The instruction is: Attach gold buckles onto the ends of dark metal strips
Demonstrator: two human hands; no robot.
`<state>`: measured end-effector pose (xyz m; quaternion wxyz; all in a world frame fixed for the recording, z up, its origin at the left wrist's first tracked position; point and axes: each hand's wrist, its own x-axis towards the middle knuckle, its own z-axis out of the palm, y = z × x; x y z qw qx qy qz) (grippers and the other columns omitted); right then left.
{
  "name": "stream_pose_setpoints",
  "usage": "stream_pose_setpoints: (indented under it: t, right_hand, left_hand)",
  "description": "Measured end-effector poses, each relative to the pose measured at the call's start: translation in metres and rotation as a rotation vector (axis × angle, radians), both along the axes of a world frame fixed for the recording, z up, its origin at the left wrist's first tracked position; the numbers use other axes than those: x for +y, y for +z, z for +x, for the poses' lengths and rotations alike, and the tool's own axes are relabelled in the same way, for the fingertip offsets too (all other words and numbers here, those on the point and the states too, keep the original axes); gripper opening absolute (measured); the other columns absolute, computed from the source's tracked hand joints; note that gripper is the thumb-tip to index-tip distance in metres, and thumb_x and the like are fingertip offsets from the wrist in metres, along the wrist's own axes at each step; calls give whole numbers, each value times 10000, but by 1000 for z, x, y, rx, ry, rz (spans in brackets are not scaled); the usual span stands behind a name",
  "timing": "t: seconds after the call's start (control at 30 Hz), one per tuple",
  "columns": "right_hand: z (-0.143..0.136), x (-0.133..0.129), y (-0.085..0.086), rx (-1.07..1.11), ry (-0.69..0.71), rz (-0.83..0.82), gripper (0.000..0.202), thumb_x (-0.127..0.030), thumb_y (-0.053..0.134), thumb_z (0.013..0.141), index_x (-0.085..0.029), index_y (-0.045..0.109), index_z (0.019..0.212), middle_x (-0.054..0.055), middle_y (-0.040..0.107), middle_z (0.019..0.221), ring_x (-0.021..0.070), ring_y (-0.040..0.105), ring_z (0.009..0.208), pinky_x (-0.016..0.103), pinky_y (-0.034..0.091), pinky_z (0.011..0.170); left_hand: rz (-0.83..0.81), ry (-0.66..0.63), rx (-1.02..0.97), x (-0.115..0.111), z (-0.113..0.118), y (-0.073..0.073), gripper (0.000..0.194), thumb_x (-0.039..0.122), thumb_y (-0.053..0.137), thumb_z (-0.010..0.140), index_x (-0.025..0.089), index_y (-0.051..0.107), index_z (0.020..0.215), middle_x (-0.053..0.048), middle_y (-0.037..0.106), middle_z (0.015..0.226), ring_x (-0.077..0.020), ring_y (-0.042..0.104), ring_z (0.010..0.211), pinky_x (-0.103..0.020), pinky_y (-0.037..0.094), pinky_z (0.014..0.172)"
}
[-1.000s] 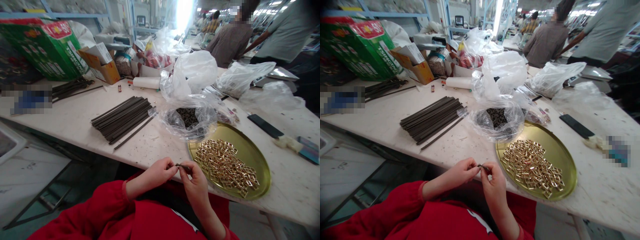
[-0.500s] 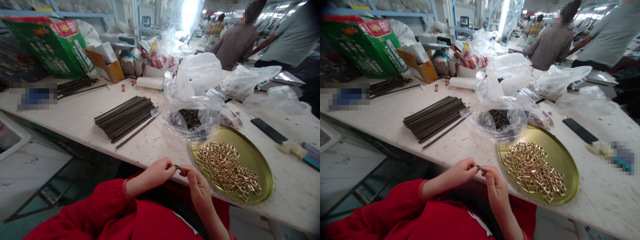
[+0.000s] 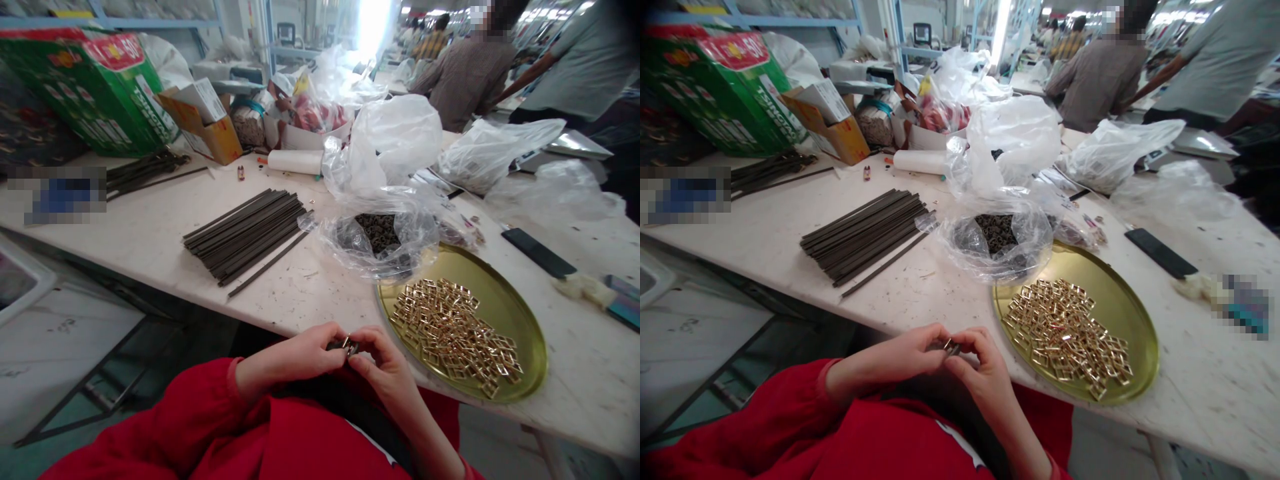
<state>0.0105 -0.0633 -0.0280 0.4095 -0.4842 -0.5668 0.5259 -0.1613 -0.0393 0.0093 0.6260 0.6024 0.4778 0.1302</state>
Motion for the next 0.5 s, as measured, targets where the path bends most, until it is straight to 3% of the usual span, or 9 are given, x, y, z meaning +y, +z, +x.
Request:
stream_pose_setpoints:
  t: [0.17, 0.5]
  right_hand:
    - [-1, 0, -2, 42, 12, -14, 147, -287, 661, 712, -223, 592, 824, -2, 526, 813, 162, 515, 789, 270, 416, 724]
    - [-1, 4, 6, -176, 70, 188, 131, -275, 565, 788, -204, 528, 683, -8, 493, 720, 131, 488, 679, 232, 406, 612]
  left_hand:
    - [-115, -22, -67, 1, -4, 2, 230, 305, 486, 757, 135, 517, 908, 32, 518, 673, -99, 478, 595, -203, 364, 543]
    - [-90, -49, -58, 1, -7, 4, 213, 305, 459, 790, 130, 536, 884, 29, 512, 650, -95, 473, 584, -197, 369, 540]
